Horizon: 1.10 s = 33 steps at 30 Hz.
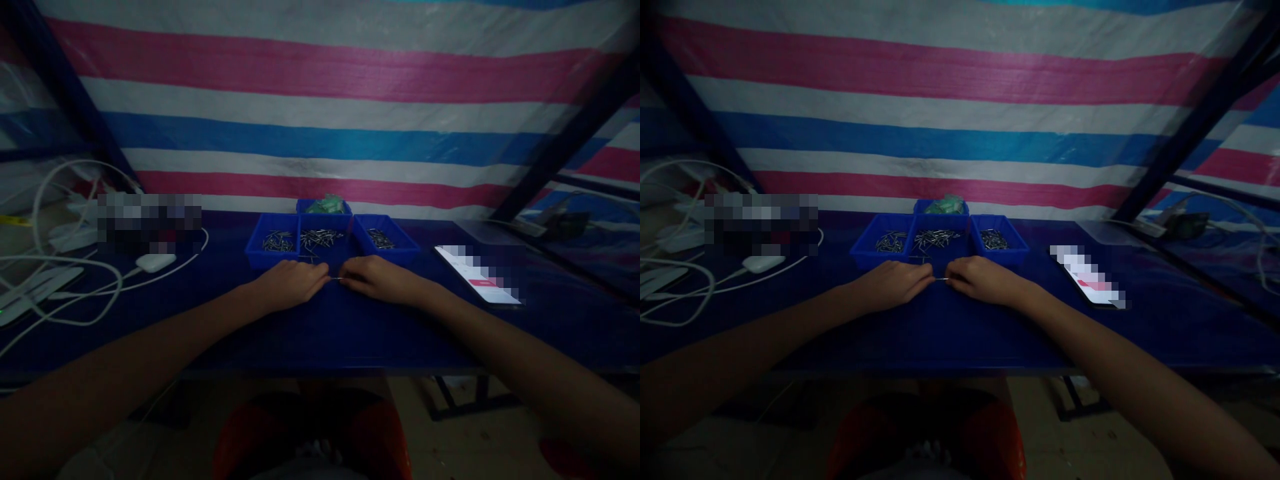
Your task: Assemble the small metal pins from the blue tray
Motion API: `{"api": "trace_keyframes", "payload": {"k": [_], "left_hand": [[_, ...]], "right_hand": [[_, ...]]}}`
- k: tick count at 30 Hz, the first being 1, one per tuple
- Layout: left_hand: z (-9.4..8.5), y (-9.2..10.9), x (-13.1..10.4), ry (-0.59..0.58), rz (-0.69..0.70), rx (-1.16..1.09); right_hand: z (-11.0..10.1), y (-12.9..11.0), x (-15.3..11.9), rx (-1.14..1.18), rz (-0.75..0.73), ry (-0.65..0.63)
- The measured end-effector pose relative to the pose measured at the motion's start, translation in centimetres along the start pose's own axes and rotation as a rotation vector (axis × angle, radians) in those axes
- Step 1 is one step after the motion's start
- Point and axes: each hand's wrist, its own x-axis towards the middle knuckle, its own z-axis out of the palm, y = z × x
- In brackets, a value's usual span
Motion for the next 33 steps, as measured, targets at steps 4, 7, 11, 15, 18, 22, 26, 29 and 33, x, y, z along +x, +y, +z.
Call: {"api": "trace_keyframes", "payload": {"k": [4, 7, 11, 15, 18, 22, 26, 29, 33], "left_hand": [[0.11, -0.12, 0.04, 0.048, 0.018, -0.057], [0.37, -0.09, 0.12, 0.095, 0.043, -0.134], [0.47, -0.05, 0.16, 0.147, 0.068, -0.232], [0.31, -0.19, 0.21, 0.201, 0.087, -0.3], [0.28, -0.24, 0.31, 0.227, 0.108, -0.379], [0.25, -0.1, 0.34, 0.248, 0.132, -0.493], [0.07, 0.01, 0.27, 0.206, 0.052, -0.464], [0.02, -0.12, 0.32, 0.15, 0.0, -0.409], [0.38, -0.52, 0.58, 0.128, -0.001, -0.371]], "right_hand": [[-0.01, -0.25, 0.08, -0.029, 0.011, 0.022], [0.08, -0.47, 0.17, -0.018, 0.012, 0.028], [0.28, -0.59, 0.26, 0.026, 0.008, 0.048], [0.35, -0.5, 0.3, 0.056, 0.008, 0.068], [0.36, -0.44, 0.31, 0.047, 0.001, 0.061], [0.38, -0.35, 0.29, 0.029, -0.02, 0.057], [0.17, -0.26, 0.18, 0.016, -0.017, 0.041], [-0.09, -0.28, 0.09, 0.02, 0.005, 0.048], [-0.2, -0.28, 0.13, 0.004, 0.0, 0.044]]}}
